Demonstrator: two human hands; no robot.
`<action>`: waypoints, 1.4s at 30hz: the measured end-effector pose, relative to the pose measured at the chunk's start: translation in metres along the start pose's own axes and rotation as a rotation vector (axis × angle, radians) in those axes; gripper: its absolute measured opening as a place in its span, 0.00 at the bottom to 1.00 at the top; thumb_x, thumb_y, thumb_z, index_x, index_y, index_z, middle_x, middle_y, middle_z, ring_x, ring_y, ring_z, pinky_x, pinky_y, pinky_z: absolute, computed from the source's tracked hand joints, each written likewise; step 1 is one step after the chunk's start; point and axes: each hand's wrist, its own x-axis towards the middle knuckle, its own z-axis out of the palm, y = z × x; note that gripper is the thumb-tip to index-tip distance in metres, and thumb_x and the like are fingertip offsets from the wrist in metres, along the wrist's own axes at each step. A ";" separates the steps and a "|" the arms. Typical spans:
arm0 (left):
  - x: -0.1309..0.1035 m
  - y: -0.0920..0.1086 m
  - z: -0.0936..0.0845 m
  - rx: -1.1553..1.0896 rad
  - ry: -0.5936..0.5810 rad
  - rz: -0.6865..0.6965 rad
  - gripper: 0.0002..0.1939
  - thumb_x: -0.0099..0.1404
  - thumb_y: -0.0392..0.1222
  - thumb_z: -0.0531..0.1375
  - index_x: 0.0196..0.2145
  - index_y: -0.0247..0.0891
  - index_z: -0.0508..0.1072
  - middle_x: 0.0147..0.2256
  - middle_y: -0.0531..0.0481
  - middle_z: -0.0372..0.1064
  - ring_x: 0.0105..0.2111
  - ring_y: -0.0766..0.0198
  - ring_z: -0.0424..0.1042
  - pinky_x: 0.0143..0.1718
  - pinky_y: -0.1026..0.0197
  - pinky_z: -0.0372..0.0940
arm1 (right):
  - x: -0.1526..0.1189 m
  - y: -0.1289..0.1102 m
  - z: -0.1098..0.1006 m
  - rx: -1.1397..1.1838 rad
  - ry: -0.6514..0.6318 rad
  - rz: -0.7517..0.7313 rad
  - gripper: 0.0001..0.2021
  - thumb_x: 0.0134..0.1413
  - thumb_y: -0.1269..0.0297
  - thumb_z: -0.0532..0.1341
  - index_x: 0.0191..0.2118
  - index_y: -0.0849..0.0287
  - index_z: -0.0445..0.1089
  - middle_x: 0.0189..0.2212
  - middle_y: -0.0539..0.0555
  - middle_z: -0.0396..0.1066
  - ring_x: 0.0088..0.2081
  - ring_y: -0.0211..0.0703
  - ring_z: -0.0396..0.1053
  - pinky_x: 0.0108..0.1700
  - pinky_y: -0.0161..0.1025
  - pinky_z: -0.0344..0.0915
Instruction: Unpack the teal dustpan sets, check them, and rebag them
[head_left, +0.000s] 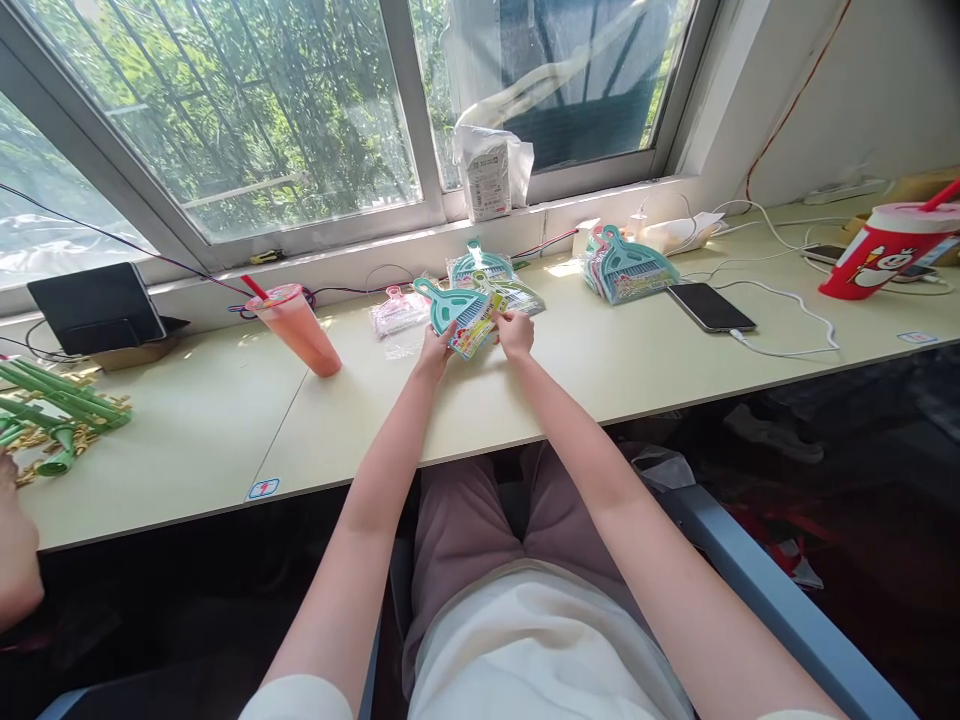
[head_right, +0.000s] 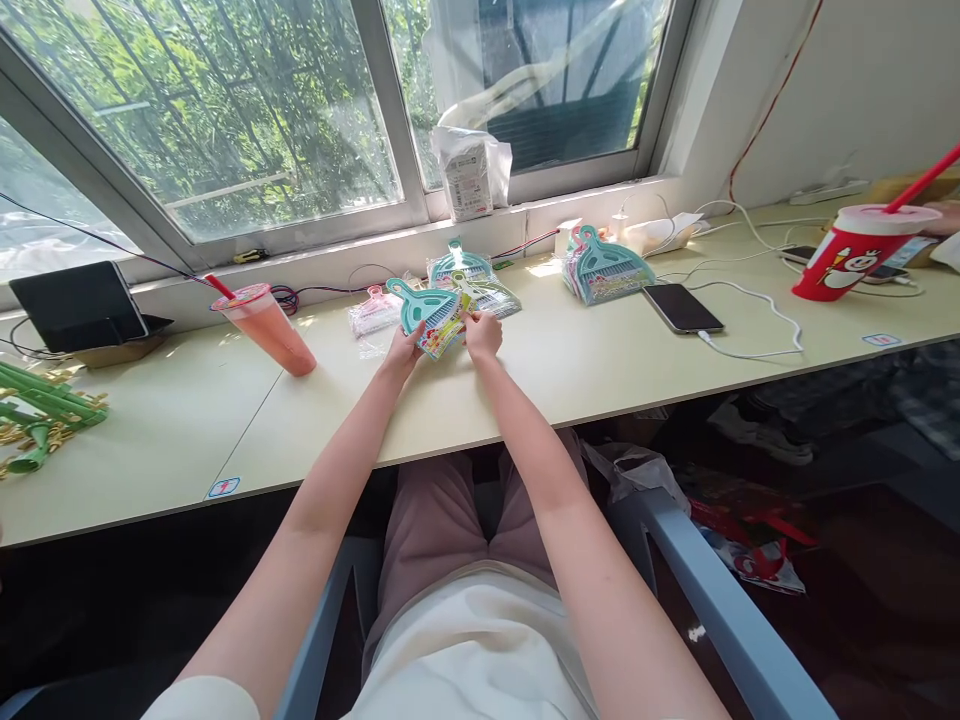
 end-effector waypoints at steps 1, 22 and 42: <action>-0.003 -0.001 0.004 0.002 -0.014 0.002 0.28 0.57 0.44 0.73 0.51 0.38 0.67 0.49 0.42 0.74 0.47 0.55 0.77 0.50 0.51 0.74 | 0.001 0.001 -0.001 -0.035 0.018 0.017 0.15 0.63 0.57 0.61 0.27 0.58 0.73 0.25 0.52 0.77 0.19 0.40 0.69 0.37 0.40 0.69; -0.009 0.007 0.007 -0.082 -0.056 0.139 0.31 0.46 0.32 0.71 0.47 0.39 0.67 0.44 0.45 0.75 0.45 0.56 0.76 0.52 0.50 0.70 | -0.006 -0.002 0.019 0.606 -0.178 0.207 0.21 0.56 0.64 0.66 0.54 0.54 0.63 0.52 0.56 0.74 0.46 0.42 0.76 0.46 0.41 0.78; -0.006 0.010 -0.027 1.090 0.350 0.282 0.07 0.59 0.37 0.64 0.36 0.38 0.72 0.54 0.33 0.70 0.67 0.39 0.54 0.69 0.35 0.26 | 0.003 0.005 0.003 0.713 -0.093 0.248 0.13 0.49 0.78 0.65 0.42 0.60 0.70 0.37 0.52 0.78 0.38 0.40 0.78 0.47 0.42 0.79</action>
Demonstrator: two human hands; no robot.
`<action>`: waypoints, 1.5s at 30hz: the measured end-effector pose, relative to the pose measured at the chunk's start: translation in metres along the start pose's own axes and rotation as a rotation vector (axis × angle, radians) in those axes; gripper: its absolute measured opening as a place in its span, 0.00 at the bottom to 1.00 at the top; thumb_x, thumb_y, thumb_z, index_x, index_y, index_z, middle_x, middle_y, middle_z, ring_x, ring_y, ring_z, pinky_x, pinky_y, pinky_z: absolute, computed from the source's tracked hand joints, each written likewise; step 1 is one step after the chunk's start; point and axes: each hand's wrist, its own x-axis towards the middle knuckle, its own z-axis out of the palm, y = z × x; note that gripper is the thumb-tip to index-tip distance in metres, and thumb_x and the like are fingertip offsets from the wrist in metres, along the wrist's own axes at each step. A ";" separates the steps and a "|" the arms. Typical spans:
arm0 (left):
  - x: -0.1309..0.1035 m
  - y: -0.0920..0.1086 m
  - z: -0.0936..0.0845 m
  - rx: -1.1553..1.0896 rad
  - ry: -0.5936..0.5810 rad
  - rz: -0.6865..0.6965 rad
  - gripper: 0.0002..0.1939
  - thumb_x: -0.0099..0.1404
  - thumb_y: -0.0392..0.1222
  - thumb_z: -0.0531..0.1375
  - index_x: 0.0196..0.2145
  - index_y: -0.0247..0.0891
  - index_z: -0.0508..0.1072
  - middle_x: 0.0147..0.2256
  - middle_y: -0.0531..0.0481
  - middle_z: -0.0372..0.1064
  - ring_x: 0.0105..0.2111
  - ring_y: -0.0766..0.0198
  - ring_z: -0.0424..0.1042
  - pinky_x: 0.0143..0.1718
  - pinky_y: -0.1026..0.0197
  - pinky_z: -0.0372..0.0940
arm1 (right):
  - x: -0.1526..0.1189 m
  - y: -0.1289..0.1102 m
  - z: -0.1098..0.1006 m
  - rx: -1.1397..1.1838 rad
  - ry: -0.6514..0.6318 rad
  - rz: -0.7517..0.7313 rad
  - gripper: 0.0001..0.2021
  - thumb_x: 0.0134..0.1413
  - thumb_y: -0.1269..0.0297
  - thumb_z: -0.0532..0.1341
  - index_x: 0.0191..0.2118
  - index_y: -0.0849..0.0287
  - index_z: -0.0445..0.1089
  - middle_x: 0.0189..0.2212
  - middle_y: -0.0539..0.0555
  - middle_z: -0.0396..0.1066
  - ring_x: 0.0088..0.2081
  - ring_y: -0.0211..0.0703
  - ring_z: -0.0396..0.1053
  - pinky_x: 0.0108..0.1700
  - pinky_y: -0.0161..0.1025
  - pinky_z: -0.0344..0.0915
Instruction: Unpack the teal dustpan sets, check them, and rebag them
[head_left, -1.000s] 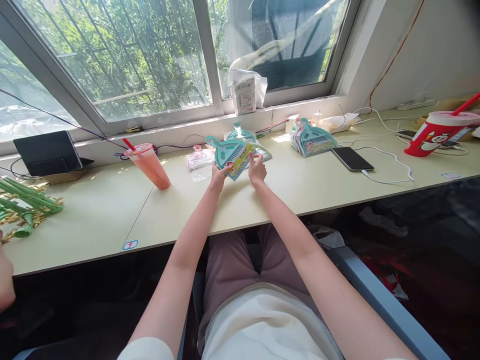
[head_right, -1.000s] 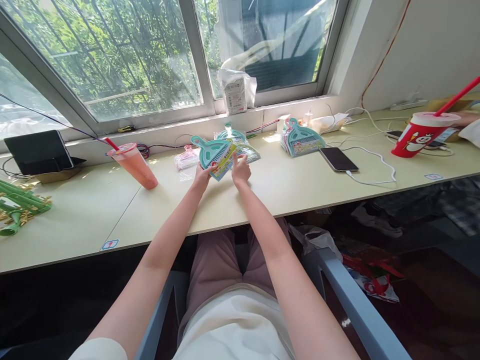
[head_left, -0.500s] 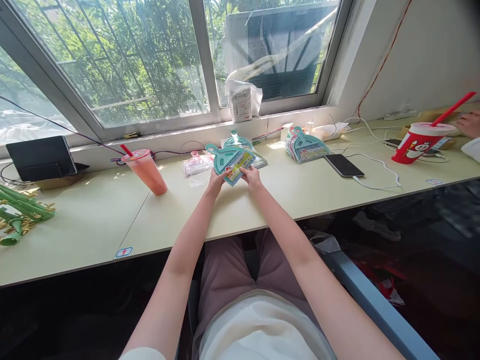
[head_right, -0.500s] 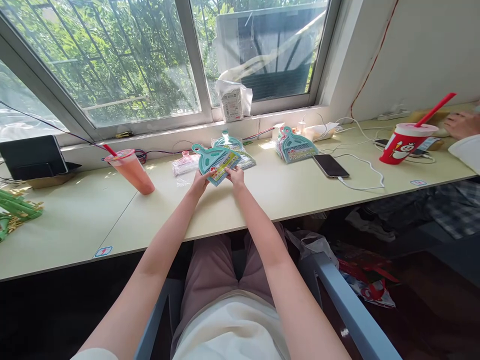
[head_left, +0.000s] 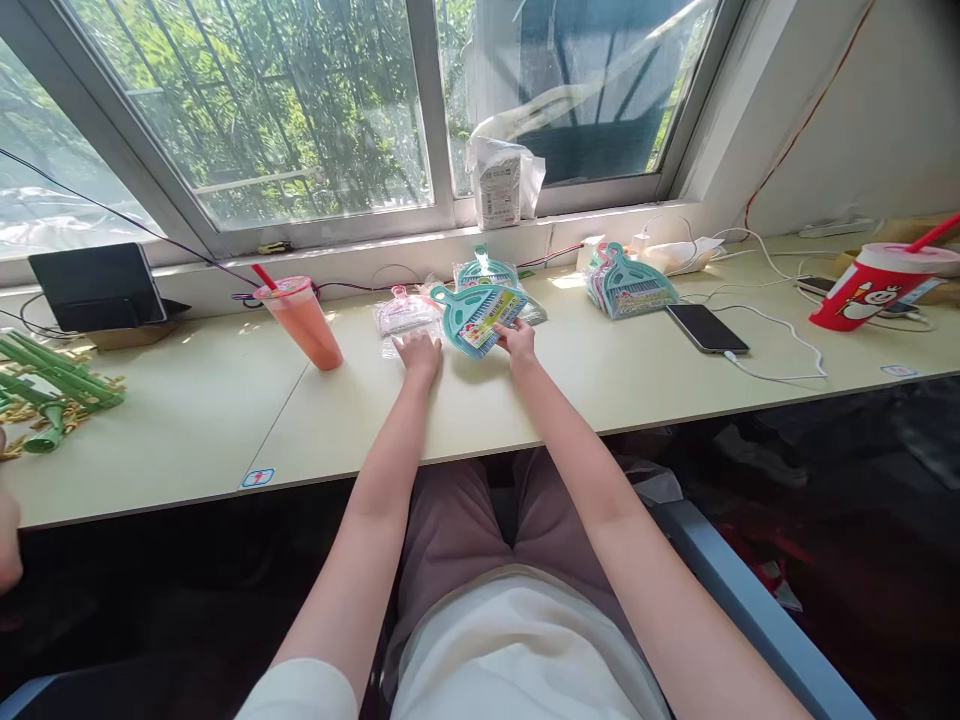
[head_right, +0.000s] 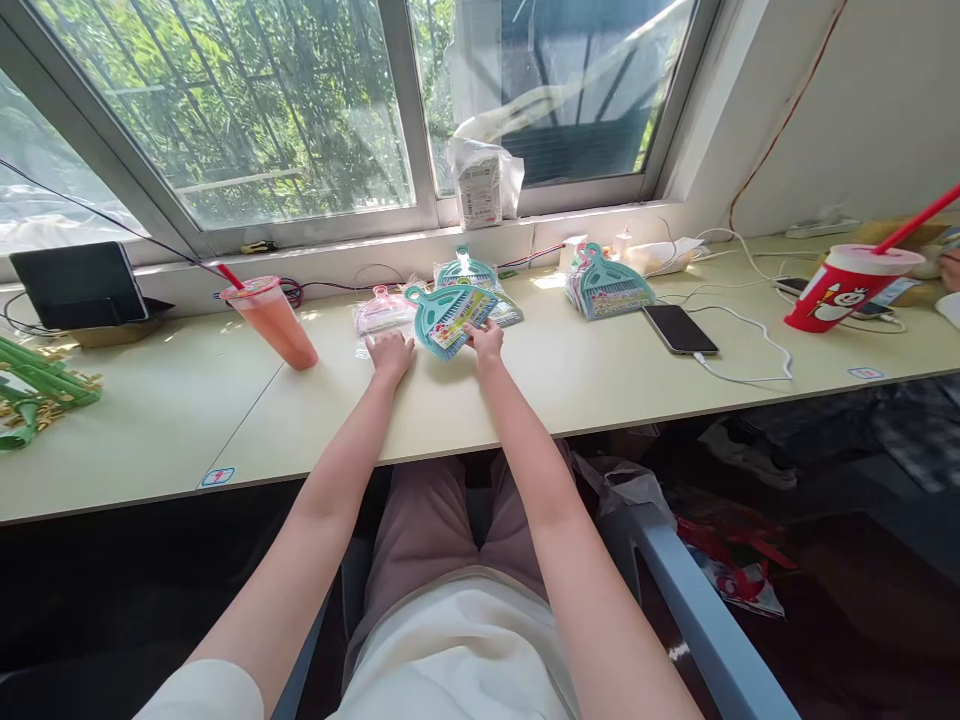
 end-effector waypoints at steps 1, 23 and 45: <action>0.000 0.001 0.000 0.002 0.013 0.011 0.08 0.59 0.38 0.65 0.37 0.37 0.72 0.54 0.32 0.69 0.67 0.39 0.53 0.69 0.35 0.25 | 0.000 0.000 0.000 -0.002 0.000 -0.002 0.13 0.49 0.78 0.65 0.42 0.60 0.70 0.37 0.52 0.78 0.38 0.40 0.78 0.47 0.42 0.79; 0.005 0.001 -0.019 0.130 0.338 -0.053 0.07 0.66 0.31 0.55 0.38 0.38 0.72 0.53 0.37 0.66 0.59 0.46 0.63 0.66 0.41 0.47 | -0.003 0.005 0.005 -0.213 -0.066 0.014 0.11 0.48 0.80 0.65 0.38 0.61 0.71 0.34 0.51 0.77 0.35 0.40 0.77 0.45 0.46 0.79; 0.012 -0.006 -0.048 -0.214 0.697 -0.497 0.20 0.75 0.38 0.42 0.52 0.37 0.72 0.56 0.35 0.65 0.59 0.50 0.65 0.55 0.52 0.66 | -0.024 -0.009 0.012 -0.176 -0.428 -0.016 0.13 0.45 0.75 0.71 0.39 0.59 0.75 0.33 0.50 0.80 0.35 0.43 0.78 0.47 0.48 0.78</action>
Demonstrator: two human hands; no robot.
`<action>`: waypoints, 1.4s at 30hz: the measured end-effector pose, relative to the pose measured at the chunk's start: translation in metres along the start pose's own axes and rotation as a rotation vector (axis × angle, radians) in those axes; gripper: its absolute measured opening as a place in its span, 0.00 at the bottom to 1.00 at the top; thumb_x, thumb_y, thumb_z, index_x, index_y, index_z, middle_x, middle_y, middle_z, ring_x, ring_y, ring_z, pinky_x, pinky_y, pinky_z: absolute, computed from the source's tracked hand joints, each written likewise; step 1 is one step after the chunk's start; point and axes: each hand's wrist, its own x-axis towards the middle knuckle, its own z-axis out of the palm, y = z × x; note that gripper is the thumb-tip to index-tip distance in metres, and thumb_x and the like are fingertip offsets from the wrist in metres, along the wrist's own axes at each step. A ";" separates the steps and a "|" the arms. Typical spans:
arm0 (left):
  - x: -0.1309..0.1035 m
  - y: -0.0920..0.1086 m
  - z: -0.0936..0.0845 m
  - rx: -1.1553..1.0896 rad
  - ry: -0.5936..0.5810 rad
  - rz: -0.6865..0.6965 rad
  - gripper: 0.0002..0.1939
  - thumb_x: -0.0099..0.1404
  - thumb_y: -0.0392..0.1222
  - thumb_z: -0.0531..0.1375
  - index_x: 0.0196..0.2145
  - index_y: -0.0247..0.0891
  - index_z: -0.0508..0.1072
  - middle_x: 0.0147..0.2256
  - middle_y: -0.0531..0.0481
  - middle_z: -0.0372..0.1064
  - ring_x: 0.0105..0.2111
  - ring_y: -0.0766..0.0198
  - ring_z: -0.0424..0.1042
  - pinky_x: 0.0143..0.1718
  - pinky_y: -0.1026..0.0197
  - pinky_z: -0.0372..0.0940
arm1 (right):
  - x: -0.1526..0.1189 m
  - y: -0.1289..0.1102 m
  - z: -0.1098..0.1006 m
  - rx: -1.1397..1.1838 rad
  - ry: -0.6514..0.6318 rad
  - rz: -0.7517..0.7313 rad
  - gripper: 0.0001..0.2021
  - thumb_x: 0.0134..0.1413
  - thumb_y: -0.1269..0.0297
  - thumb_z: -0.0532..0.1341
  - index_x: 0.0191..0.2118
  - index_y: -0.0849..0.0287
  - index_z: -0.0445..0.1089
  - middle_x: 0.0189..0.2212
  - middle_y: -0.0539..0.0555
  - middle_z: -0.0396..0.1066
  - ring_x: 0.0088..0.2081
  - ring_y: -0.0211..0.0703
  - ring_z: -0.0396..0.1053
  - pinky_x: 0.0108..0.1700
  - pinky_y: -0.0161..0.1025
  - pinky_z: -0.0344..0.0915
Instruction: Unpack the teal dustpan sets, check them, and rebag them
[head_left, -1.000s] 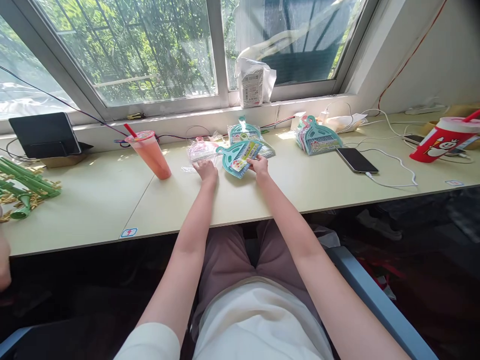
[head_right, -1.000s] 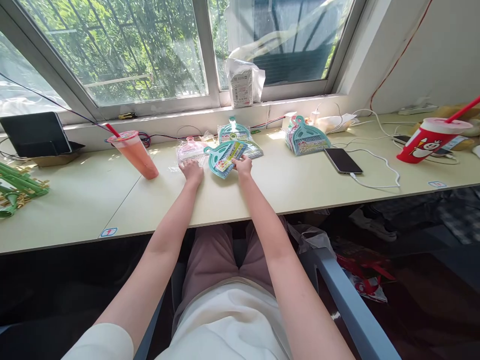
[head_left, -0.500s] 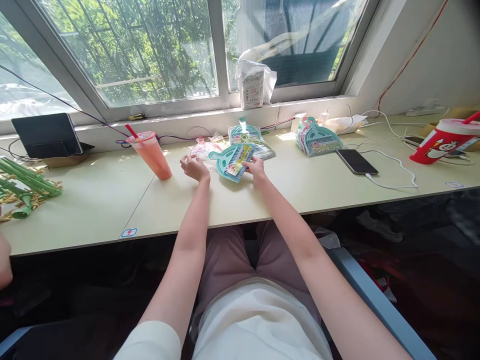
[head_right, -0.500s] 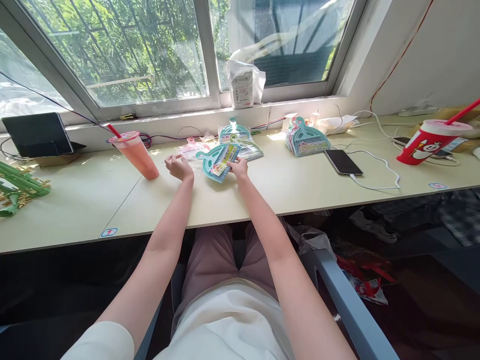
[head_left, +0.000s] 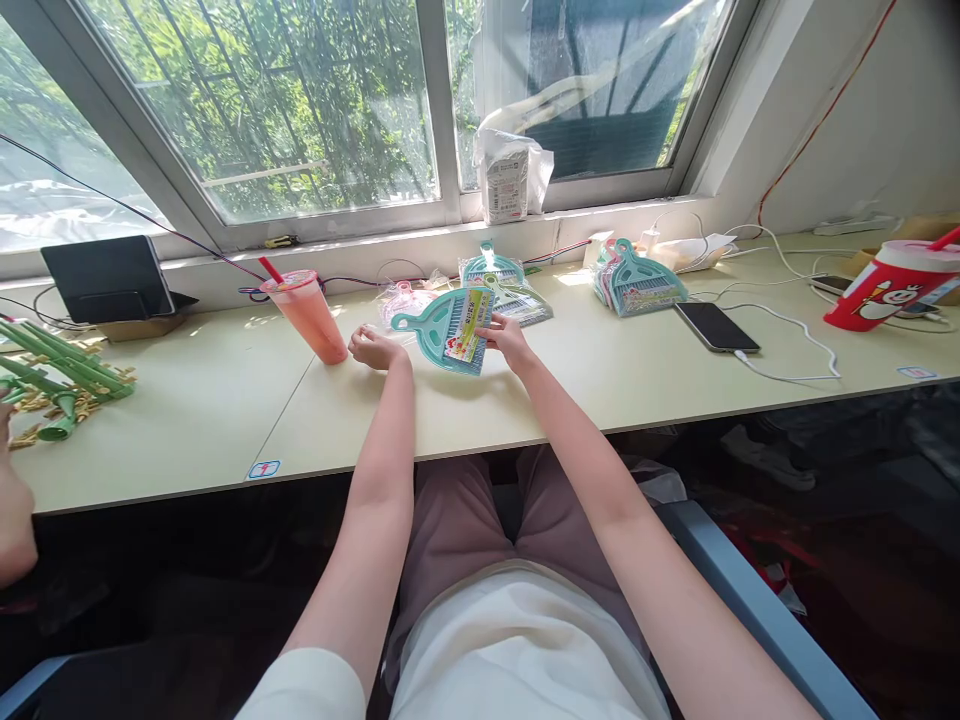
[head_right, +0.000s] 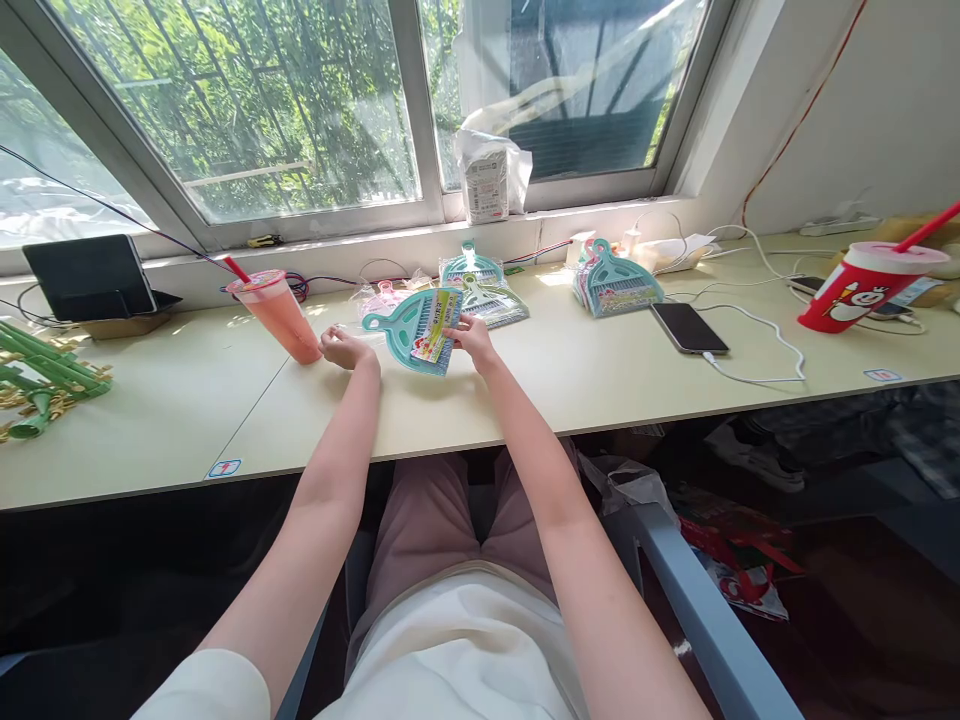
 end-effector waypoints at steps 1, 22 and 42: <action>0.000 0.000 -0.001 -0.009 0.003 -0.002 0.20 0.75 0.38 0.42 0.52 0.37 0.72 0.56 0.35 0.66 0.59 0.50 0.66 0.55 0.52 0.66 | -0.001 -0.001 0.000 -0.004 0.001 0.003 0.13 0.45 0.75 0.71 0.39 0.59 0.75 0.33 0.50 0.80 0.35 0.43 0.78 0.46 0.47 0.78; -0.009 0.002 0.013 -0.279 -0.060 0.098 0.14 0.77 0.44 0.46 0.42 0.37 0.68 0.51 0.38 0.70 0.58 0.57 0.68 0.61 0.56 0.59 | 0.004 -0.005 -0.017 0.048 0.106 0.100 0.12 0.45 0.80 0.67 0.37 0.60 0.74 0.32 0.51 0.80 0.35 0.43 0.78 0.50 0.48 0.77; -0.061 0.018 -0.004 -0.373 -0.431 0.767 0.12 0.71 0.50 0.57 0.45 0.42 0.74 0.63 0.42 0.60 0.69 0.53 0.51 0.72 0.45 0.35 | 0.007 0.004 -0.010 0.335 0.216 0.013 0.11 0.49 0.79 0.67 0.37 0.58 0.72 0.33 0.49 0.79 0.35 0.39 0.77 0.50 0.42 0.77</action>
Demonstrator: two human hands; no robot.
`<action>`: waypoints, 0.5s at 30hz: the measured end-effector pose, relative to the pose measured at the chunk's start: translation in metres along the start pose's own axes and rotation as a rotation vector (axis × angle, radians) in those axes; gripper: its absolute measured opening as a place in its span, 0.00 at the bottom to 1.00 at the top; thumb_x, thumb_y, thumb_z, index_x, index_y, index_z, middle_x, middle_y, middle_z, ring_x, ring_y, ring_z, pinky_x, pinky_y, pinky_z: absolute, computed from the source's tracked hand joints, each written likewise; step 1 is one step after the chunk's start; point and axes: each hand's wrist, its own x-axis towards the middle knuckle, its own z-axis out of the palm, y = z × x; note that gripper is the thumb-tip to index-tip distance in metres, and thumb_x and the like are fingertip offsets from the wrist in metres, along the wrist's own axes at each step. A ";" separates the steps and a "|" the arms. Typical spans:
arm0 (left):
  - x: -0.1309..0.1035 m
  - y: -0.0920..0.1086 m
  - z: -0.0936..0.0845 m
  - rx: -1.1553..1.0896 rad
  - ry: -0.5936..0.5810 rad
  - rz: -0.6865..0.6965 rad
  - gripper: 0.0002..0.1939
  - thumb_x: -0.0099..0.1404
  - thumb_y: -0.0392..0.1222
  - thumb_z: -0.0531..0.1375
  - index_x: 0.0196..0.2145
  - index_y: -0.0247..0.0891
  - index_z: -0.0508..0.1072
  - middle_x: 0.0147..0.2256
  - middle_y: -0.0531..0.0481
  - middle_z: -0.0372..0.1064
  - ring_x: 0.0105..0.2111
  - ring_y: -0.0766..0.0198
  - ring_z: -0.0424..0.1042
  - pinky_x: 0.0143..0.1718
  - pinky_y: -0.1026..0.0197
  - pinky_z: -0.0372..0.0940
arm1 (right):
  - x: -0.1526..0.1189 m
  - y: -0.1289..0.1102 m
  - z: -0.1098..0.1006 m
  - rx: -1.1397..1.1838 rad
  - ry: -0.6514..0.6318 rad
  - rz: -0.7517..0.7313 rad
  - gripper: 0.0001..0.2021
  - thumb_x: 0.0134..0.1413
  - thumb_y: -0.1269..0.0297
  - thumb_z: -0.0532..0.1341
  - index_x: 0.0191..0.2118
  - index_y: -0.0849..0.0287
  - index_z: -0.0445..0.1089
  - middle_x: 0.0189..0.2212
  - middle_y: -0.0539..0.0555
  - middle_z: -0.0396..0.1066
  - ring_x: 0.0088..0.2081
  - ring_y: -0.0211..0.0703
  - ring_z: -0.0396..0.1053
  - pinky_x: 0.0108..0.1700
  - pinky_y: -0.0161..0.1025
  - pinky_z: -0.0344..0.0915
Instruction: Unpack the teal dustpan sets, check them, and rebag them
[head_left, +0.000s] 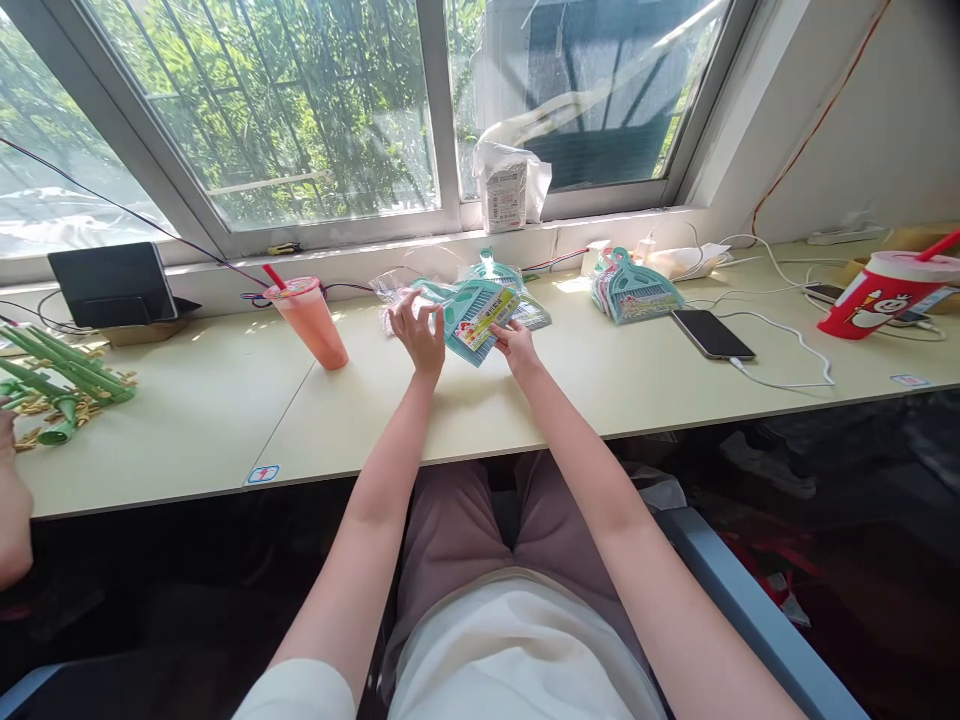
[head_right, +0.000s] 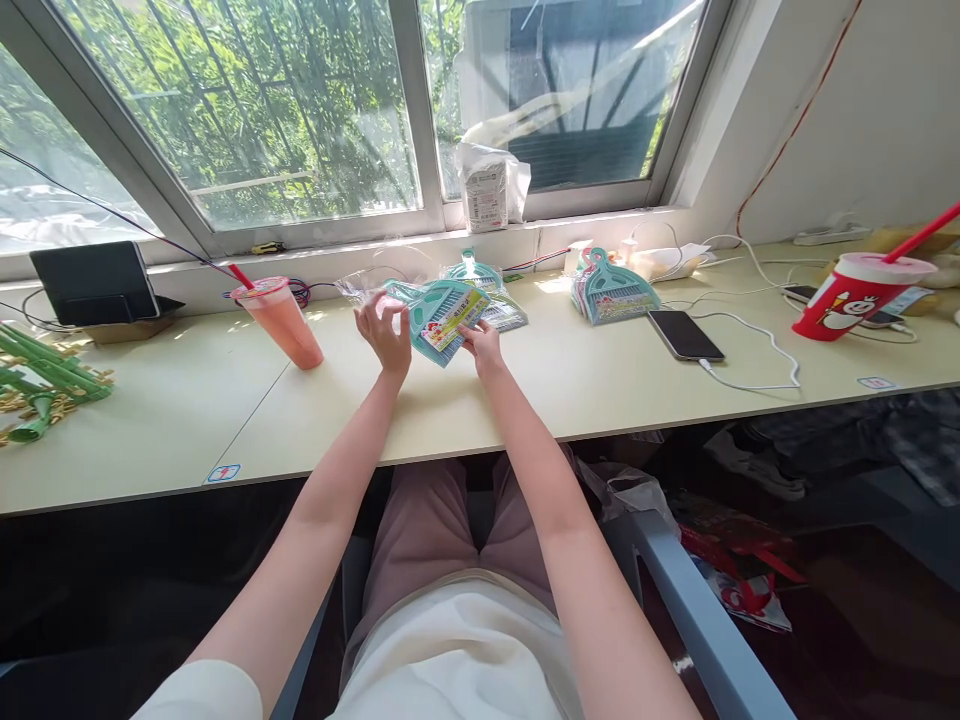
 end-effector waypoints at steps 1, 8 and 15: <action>0.000 0.002 0.000 -0.029 0.043 -0.041 0.16 0.71 0.51 0.57 0.52 0.43 0.72 0.67 0.43 0.54 0.71 0.53 0.45 0.72 0.44 0.33 | 0.001 0.000 0.000 0.009 -0.005 -0.002 0.11 0.49 0.79 0.67 0.37 0.58 0.71 0.33 0.50 0.79 0.35 0.39 0.77 0.51 0.42 0.77; 0.028 -0.014 -0.010 -0.652 -0.085 -0.543 0.29 0.71 0.58 0.55 0.64 0.44 0.62 0.65 0.41 0.59 0.67 0.52 0.58 0.64 0.48 0.60 | 0.005 0.005 0.000 -0.025 -0.076 -0.028 0.15 0.43 0.73 0.73 0.36 0.56 0.70 0.35 0.50 0.78 0.41 0.45 0.78 0.52 0.46 0.77; 0.005 -0.005 0.011 -0.918 -0.686 -0.717 0.27 0.63 0.45 0.66 0.58 0.40 0.70 0.51 0.43 0.76 0.53 0.51 0.75 0.57 0.48 0.69 | 0.009 0.003 -0.004 -0.002 0.050 -0.097 0.16 0.44 0.72 0.71 0.38 0.54 0.66 0.37 0.50 0.77 0.46 0.43 0.76 0.53 0.44 0.76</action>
